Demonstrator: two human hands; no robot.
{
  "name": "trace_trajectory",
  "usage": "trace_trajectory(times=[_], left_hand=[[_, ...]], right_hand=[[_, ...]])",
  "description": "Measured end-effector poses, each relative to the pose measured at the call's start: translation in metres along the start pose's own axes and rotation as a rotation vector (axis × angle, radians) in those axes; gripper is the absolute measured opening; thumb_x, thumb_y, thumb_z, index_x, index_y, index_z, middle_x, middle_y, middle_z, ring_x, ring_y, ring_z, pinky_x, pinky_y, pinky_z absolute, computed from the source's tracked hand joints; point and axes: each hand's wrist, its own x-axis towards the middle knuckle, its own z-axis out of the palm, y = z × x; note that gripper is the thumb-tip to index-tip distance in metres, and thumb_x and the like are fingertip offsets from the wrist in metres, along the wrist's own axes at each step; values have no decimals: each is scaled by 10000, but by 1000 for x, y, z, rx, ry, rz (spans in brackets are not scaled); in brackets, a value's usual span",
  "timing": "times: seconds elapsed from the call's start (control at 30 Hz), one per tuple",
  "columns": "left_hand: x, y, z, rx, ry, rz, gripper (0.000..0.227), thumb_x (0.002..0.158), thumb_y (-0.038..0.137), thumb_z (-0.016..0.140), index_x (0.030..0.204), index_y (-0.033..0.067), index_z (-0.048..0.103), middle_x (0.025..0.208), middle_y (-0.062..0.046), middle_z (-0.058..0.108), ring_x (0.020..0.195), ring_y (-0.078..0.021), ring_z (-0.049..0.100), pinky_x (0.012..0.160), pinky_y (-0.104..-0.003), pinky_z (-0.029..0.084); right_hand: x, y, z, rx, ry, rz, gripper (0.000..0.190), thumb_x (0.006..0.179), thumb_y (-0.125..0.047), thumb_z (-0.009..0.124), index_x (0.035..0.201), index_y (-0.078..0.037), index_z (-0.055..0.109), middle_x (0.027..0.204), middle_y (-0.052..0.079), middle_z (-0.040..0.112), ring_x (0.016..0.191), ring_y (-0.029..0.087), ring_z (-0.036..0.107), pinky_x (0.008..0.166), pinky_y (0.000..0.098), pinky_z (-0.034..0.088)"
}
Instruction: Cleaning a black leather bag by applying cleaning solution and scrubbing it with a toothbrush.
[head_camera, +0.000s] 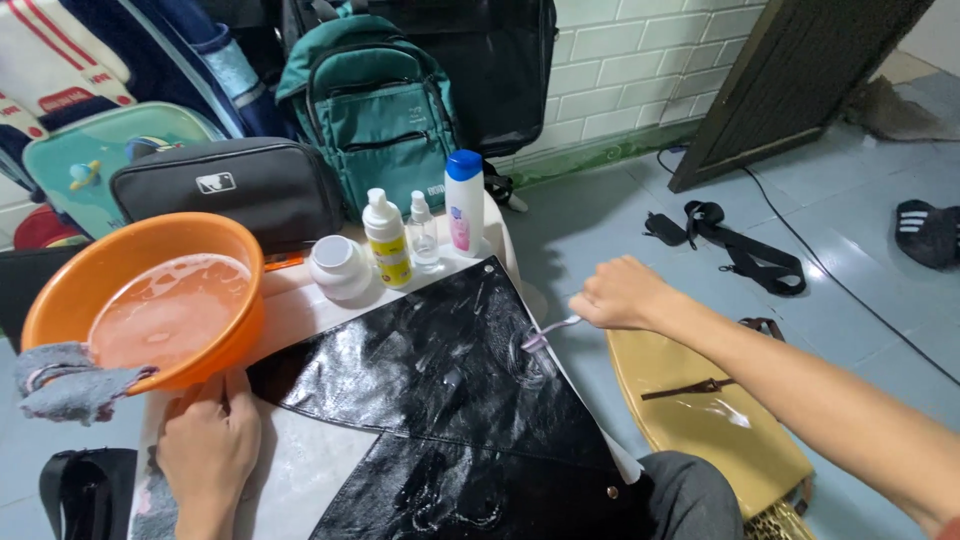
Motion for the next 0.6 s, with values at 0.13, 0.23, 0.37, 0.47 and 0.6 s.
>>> trace_trajectory(times=[0.13,0.23,0.37,0.47,0.6], left_hand=[[-1,-6,4,16,-45,-20,503,1122,388,507,888,6,738,907,-197,746,775,-427,681,714,-484,550],[1,-3,3,22,-87,-44,499,1117,405,496,920,23,749,930,-183,753,768,-415,686,718,-475,551],[-1,-1,-3,-10,-55,-8,447,1130,371,513,960,26,741,942,-186,750,811,-417,680,727,-483,549],[1,-2,4,16,-40,-12,479,1141,396,497,974,31,759,957,-187,761,849,-428,691,756,-484,559],[1,0,-2,19,-45,-17,430,1110,375,518,985,34,749,942,-178,759,792,-411,698,710,-480,560]], right_hand=[[-23,-11,11,-104,22,-374,367,930,-383,509,628,-176,481,560,60,579,501,285,491,457,462,370],[-27,-3,-1,54,18,-152,406,883,-365,514,538,-149,511,516,68,605,436,316,477,479,446,398],[-11,-22,-5,148,33,185,423,809,-405,490,583,-96,672,629,162,677,520,433,536,571,485,458],[-11,-25,-5,12,-49,-274,373,895,-329,473,546,-199,451,470,28,543,401,266,394,436,416,349],[30,-34,-28,72,49,-18,407,861,-413,486,578,-166,643,587,118,631,484,364,489,496,470,397]])
